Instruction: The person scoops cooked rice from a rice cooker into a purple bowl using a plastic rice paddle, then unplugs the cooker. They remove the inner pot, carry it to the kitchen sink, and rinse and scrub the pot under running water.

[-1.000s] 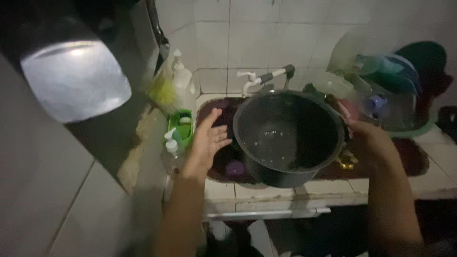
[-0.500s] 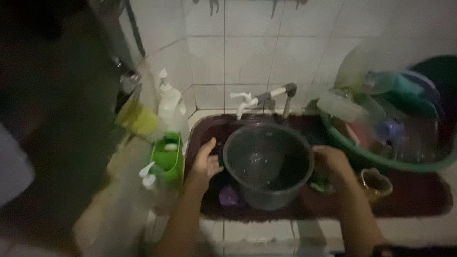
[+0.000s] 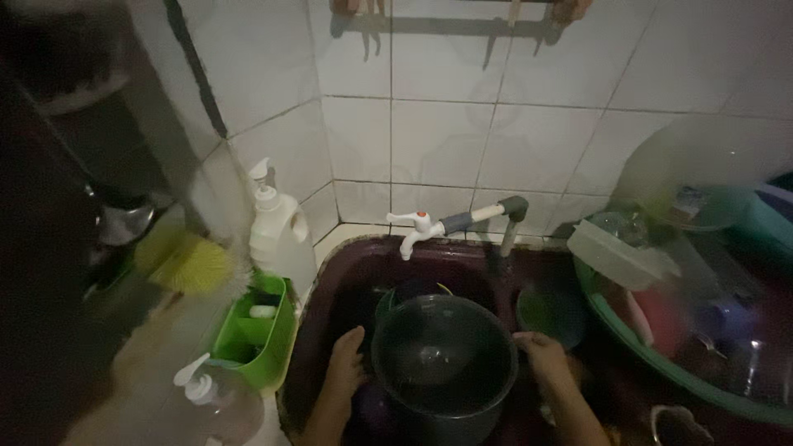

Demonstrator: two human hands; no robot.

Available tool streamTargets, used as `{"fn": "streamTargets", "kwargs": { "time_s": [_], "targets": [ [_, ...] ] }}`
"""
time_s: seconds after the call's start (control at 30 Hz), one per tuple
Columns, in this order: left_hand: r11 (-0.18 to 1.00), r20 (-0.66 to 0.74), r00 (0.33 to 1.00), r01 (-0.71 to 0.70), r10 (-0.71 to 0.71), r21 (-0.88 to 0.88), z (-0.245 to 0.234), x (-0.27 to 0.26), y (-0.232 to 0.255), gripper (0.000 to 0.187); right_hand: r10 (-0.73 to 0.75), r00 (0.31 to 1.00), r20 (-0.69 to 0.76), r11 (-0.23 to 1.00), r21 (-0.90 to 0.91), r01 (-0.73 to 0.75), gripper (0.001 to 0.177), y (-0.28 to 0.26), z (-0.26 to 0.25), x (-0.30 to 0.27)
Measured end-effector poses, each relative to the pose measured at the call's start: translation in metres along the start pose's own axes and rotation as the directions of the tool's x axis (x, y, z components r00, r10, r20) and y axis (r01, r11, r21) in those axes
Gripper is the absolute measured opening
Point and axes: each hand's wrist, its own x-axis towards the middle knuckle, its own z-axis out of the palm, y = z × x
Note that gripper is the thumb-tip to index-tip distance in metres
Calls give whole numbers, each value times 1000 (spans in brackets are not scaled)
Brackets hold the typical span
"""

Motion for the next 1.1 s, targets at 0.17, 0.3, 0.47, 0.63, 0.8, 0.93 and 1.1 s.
{"fn": "streamTargets", "kwargs": {
  "time_s": [0.17,0.3,0.47,0.63,0.8,0.93,1.1],
  "targets": [
    [1000,-48,999,-10,9,-20,0,26,-10,90,116,993,11,991,-74,-114,28,-4,8,2],
    [999,-49,998,-40,42,33,-3,44,-10,87,65,997,30,985,-162,-59,33,2,11,8],
    [967,-105,994,45,-19,251,0,53,2,78,75,997,10,993,-95,-73,31,22,16,24],
    [952,-49,995,-71,89,296,-1,51,12,80,98,992,81,995,-15,-97,37,40,25,33],
    [940,-41,992,-96,115,326,-3,55,26,80,127,991,43,992,4,-127,36,42,35,34],
    [919,-30,991,-107,128,379,-7,61,28,82,185,982,32,982,-42,-183,36,47,38,34],
    [902,-28,992,-100,123,420,-13,83,22,86,163,971,174,973,-194,-128,39,50,28,39]
  ]
}}
